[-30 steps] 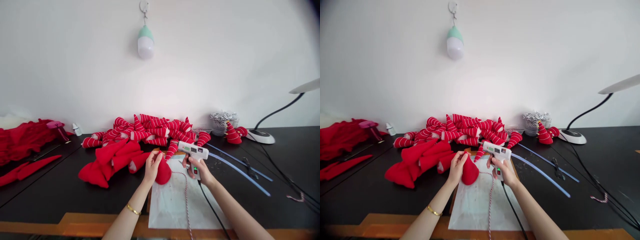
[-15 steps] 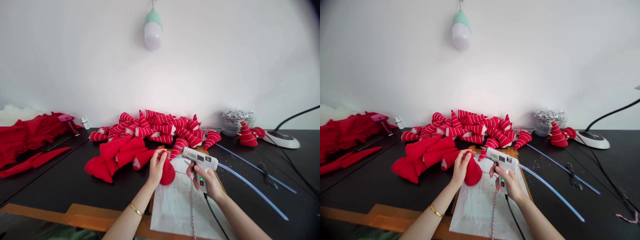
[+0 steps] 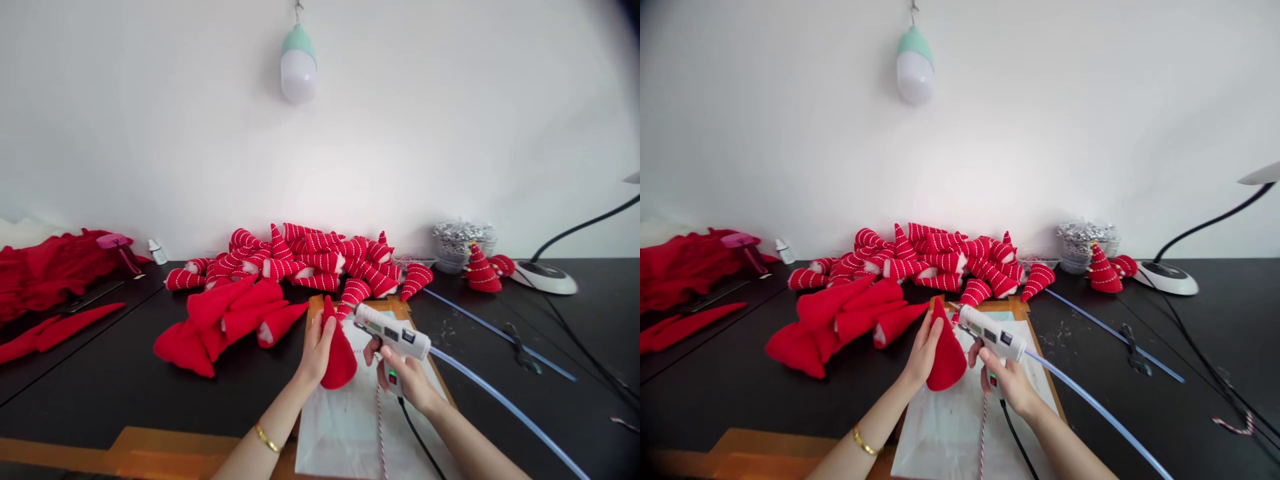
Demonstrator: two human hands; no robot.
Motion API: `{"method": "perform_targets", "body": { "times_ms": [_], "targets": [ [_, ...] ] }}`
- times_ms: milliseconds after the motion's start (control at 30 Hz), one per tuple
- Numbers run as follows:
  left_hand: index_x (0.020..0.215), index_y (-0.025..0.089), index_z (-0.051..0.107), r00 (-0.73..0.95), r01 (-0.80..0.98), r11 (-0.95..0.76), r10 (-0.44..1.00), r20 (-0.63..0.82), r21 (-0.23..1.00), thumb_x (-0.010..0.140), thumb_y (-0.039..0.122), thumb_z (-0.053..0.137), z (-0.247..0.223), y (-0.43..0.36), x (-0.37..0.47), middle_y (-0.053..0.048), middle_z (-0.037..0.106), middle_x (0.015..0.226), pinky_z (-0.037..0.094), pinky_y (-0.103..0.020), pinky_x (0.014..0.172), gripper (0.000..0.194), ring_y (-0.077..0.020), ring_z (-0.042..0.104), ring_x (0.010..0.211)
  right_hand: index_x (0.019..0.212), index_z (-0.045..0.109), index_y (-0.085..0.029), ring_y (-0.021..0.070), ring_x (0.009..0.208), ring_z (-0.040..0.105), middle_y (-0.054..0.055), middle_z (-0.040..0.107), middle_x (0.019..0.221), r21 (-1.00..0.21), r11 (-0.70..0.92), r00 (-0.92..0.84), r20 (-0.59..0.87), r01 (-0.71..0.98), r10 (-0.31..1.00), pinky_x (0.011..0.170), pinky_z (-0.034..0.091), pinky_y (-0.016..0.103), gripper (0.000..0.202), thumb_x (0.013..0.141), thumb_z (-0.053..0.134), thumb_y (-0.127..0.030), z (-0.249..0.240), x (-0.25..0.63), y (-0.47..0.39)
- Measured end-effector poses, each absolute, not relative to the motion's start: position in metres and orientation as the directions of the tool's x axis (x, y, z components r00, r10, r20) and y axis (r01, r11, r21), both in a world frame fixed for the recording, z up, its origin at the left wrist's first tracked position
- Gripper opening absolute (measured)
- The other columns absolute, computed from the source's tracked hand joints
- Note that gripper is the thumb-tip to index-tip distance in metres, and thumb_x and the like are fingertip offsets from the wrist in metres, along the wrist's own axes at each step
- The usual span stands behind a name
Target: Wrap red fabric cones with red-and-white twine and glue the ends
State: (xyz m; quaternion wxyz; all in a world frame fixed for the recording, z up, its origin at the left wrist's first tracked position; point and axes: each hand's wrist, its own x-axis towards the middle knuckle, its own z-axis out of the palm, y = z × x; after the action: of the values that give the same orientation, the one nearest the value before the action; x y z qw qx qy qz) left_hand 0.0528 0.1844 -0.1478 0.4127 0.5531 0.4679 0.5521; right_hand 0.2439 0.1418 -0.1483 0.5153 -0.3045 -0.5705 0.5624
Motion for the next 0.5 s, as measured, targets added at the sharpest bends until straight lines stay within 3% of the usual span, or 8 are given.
{"method": "perform_targets", "body": {
  "times_ms": [200,500],
  "targets": [
    [0.106,0.021,0.059,0.084,0.111,-0.244,0.968,0.236,0.963,0.091,0.054,0.054,-0.1396,0.1776,0.0555,-0.004,0.069,0.093,0.048,-0.033,0.076,0.036,-0.0219,0.063,0.082,0.119,0.055,-0.018,0.0059,0.042,0.044,0.000,0.055,0.078,-0.972,0.169,-0.283,0.211,-0.164,0.936,0.038,0.037,0.020,0.054,0.087,0.059,-0.062,-0.1402,0.2406,0.1393],
    [0.102,0.021,0.060,0.075,0.141,-0.261,0.965,0.252,0.955,0.092,0.052,0.055,-0.1383,0.1777,0.0553,-0.004,0.069,0.094,0.046,-0.033,0.081,0.032,-0.0225,0.064,0.089,0.097,0.058,-0.016,0.0054,0.042,0.043,0.000,0.053,0.074,-0.983,0.137,-0.280,0.166,-0.122,0.945,0.039,0.036,0.021,0.049,0.086,0.059,-0.064,-0.1392,0.2386,0.1389]
  ]
}}
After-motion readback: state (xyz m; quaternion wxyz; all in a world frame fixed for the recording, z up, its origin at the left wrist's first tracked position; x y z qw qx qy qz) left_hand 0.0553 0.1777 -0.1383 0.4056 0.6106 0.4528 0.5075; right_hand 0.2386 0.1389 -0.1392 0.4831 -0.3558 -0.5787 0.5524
